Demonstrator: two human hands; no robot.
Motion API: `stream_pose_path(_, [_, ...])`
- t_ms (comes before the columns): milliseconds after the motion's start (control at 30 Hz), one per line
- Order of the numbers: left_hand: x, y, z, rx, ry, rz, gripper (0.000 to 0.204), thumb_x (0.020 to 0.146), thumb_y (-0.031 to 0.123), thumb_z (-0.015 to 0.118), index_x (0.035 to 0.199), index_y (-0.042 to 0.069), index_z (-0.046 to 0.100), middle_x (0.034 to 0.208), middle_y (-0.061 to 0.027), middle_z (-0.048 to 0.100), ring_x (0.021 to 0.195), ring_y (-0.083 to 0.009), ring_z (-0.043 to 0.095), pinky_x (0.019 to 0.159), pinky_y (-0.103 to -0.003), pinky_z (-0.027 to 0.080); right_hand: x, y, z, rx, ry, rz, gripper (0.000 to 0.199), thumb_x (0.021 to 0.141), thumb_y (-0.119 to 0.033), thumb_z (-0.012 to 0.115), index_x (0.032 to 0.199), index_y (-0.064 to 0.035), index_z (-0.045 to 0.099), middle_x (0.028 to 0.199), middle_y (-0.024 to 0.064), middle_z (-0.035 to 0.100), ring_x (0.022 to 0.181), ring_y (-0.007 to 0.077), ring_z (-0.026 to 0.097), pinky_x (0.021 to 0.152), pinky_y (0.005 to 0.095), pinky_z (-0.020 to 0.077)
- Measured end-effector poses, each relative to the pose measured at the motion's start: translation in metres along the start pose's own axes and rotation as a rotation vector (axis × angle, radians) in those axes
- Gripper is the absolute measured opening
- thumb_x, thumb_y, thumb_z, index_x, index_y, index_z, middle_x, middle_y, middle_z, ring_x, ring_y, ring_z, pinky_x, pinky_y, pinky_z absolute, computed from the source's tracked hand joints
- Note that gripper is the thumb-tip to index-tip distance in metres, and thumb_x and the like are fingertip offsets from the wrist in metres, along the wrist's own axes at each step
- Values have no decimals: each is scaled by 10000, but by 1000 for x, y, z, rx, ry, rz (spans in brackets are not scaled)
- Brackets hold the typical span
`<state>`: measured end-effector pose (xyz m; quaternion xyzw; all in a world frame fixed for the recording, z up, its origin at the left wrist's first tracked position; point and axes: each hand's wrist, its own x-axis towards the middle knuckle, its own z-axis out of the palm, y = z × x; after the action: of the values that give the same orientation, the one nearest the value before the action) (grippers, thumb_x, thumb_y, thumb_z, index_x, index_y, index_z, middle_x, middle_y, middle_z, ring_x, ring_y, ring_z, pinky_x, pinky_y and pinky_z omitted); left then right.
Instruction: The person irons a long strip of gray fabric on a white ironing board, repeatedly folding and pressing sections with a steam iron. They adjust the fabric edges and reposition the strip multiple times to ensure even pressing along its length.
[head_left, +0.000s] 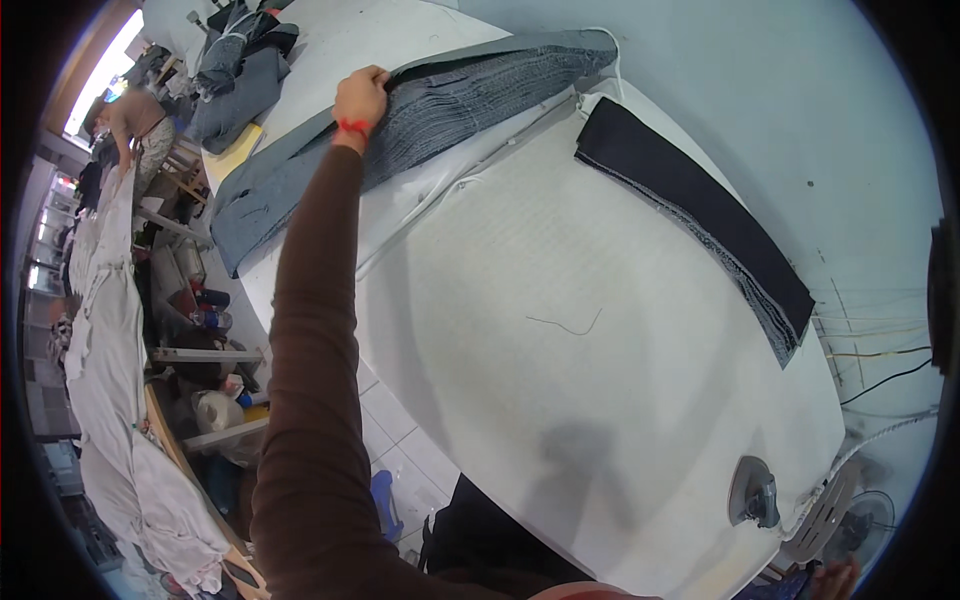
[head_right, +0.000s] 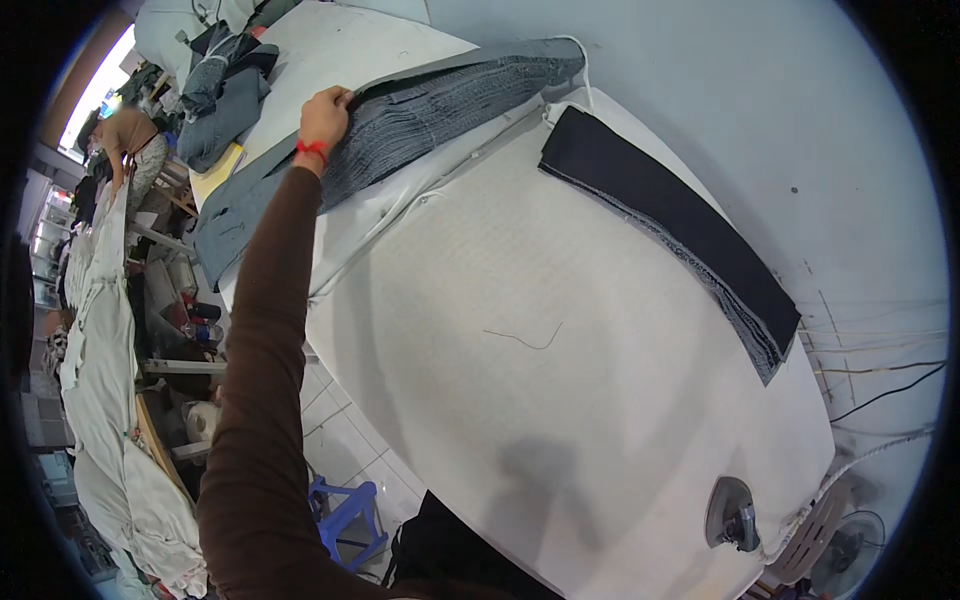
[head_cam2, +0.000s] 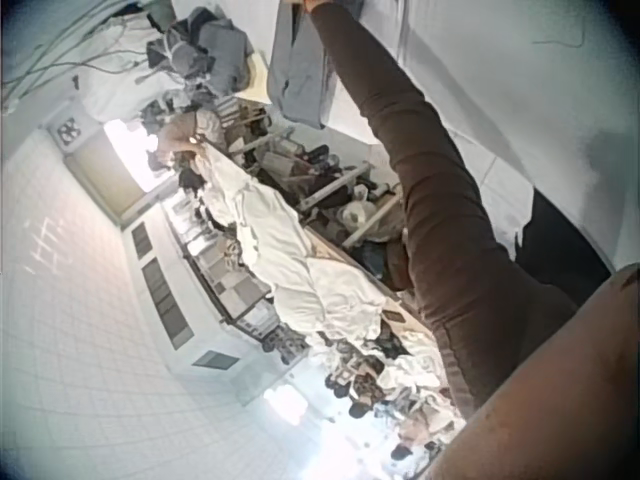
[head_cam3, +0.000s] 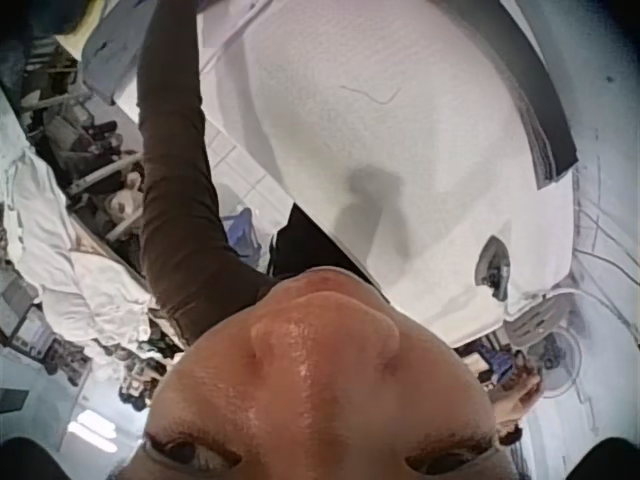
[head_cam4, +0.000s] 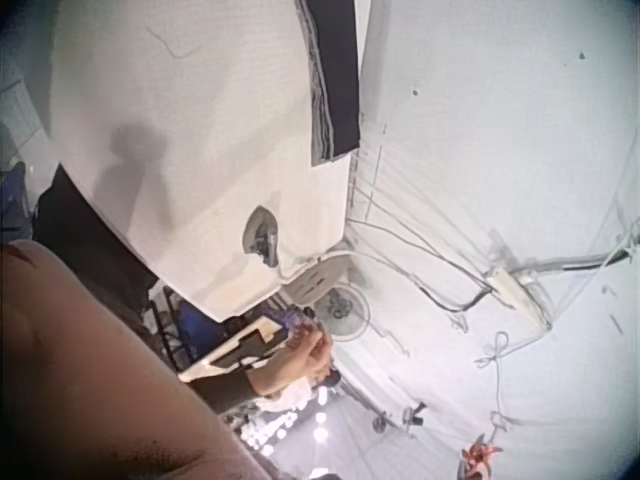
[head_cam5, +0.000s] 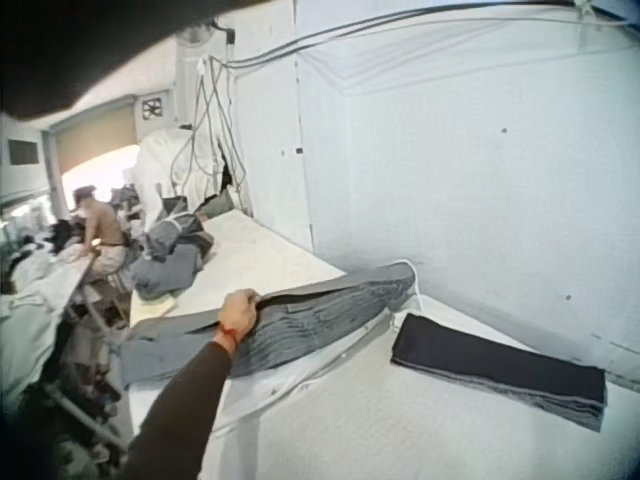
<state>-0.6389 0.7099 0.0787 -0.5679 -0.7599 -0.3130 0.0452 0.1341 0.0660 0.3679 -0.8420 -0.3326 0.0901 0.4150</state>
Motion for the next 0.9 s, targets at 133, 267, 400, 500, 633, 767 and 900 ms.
stream_pose_path(133, [-108, 38, -39, -19, 287, 481, 216, 944, 107, 708, 1110, 155, 838, 1089, -95, 822, 1051, -363, 776, 885, -507, 541, -40, 38, 80, 158, -517, 28, 401, 1206, -285, 724, 1480, 8, 713, 1291, 203, 815, 1113, 289, 806, 985, 444, 684])
stream_pose_path(267, [-248, 55, -80, -127, 227, 578, 335, 850, -7, 719, 1161, 92, 794, 1092, -102, 756, 1102, -359, 718, 938, -522, 483, -104, 96, 246, 353, -1007, 292, 663, 1170, -433, 760, 1645, 6, 614, 1424, 233, 782, 1276, 381, 786, 1081, 477, 665])
stream_pose_path(400, [-390, 55, -156, -261, 129, 482, 317, 842, -10, 748, 1144, 85, 769, 1016, -90, 683, 1019, -318, 693, 959, -480, 483, -165, 59, 390, 640, -1235, 286, 816, 1213, -570, 620, 1767, -13, 400, 1640, 249, 611, 1481, 356, 640, 1232, 563, 541])
stream_pose_path(500, [-458, 68, -202, -303, 117, 405, 318, 842, -5, 768, 1146, 90, 766, 1013, -73, 684, 1009, -297, 702, 999, -470, 503, -186, 15, 436, 972, -1341, 409, 884, 1204, -587, 621, 1804, -17, 309, 1704, 264, 546, 1554, 404, 564, 1242, 596, 526])
stream_pose_path(633, [-535, 117, -231, -470, -102, 530, 315, 878, -3, 771, 1179, 90, 777, 1064, -53, 720, 1072, -271, 725, 1037, -461, 525, -188, -3, 447, 1078, -1398, 686, 595, 1206, -393, 696, 1643, -28, 520, 1550, 212, 673, 1425, 327, 674, 1212, 523, 554])
stream_pose_path(767, [-604, 150, -231, -586, -232, 517, 314, 894, 36, 811, 1201, 95, 782, 1118, -64, 734, 1189, -271, 723, 1094, -454, 529, -178, 22, 399, 844, -1306, 416, 353, 1172, -185, 731, 1479, -36, 639, 1437, 155, 741, 1326, 274, 731, 1184, 471, 572])
stream_pose_path(900, [-642, 169, -235, -694, -286, 567, 433, 920, 189, 901, 1315, 72, 770, 1327, -111, 746, 1366, -336, 684, 1199, -522, 485, -174, 92, 300, 1140, -1054, 454, 436, 1165, -102, 701, 1581, -12, 607, 1566, 157, 711, 1453, 320, 685, 1257, 502, 541])
